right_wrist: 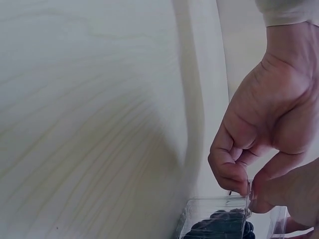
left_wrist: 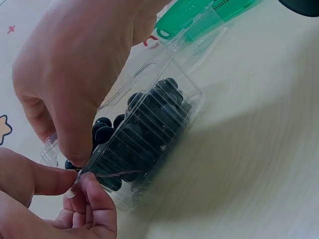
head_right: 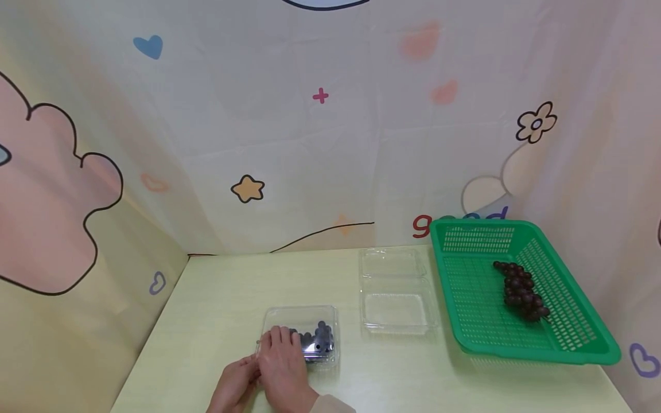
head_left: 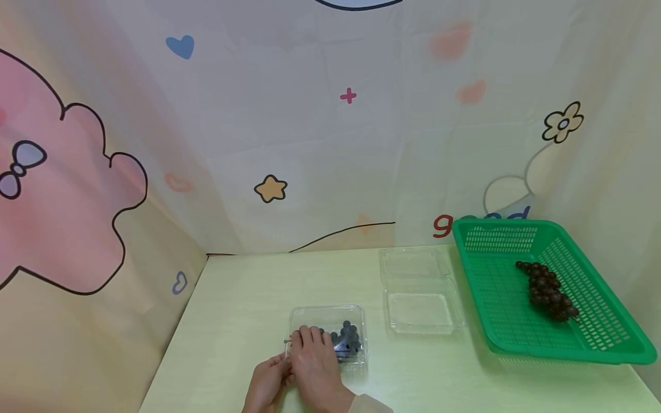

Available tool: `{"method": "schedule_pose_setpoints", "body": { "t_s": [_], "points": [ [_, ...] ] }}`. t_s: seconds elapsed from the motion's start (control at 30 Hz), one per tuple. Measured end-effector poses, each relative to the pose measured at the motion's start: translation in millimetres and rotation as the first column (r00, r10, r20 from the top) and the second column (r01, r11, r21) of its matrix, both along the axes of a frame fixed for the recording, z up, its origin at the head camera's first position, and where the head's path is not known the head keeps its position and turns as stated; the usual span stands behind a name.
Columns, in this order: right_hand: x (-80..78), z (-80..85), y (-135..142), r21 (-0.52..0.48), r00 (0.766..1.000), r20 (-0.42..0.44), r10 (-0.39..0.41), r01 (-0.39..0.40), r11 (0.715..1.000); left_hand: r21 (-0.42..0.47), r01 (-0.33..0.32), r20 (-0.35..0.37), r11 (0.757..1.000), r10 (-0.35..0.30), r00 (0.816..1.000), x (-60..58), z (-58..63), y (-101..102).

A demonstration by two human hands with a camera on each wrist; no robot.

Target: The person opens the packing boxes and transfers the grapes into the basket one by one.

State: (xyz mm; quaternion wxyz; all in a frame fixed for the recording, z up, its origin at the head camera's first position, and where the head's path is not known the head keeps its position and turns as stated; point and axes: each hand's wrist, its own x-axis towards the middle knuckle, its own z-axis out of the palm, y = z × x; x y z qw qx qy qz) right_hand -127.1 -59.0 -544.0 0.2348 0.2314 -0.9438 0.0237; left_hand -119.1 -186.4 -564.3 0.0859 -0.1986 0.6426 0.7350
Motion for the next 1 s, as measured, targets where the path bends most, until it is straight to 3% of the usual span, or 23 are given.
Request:
{"method": "schedule_pose_setpoints", "body": {
  "t_s": [0.33, 0.77, 1.0],
  "points": [
    [-1.2, 0.4, 13.2, -0.004, 0.998, 0.05, -0.047, 0.047, 0.999, -0.031, -0.005, 0.019, 0.999, 0.006, 1.0, -3.0, -1.0, -0.9],
    [-2.6, -3.8, 30.1, -0.048, 0.996, 0.032, -0.089, 0.09, 0.995, -0.038, -0.021, 0.05, 0.999, 0.023, 0.998, -4.8, 0.1, 0.4],
    [-0.5, -3.1, 40.2, -0.094, 0.99, 0.09, -0.11, 0.118, 0.989, -0.035, -0.011, 0.064, 0.999, 0.014, 0.998, -5.7, -0.3, -0.5]
  ]
}}
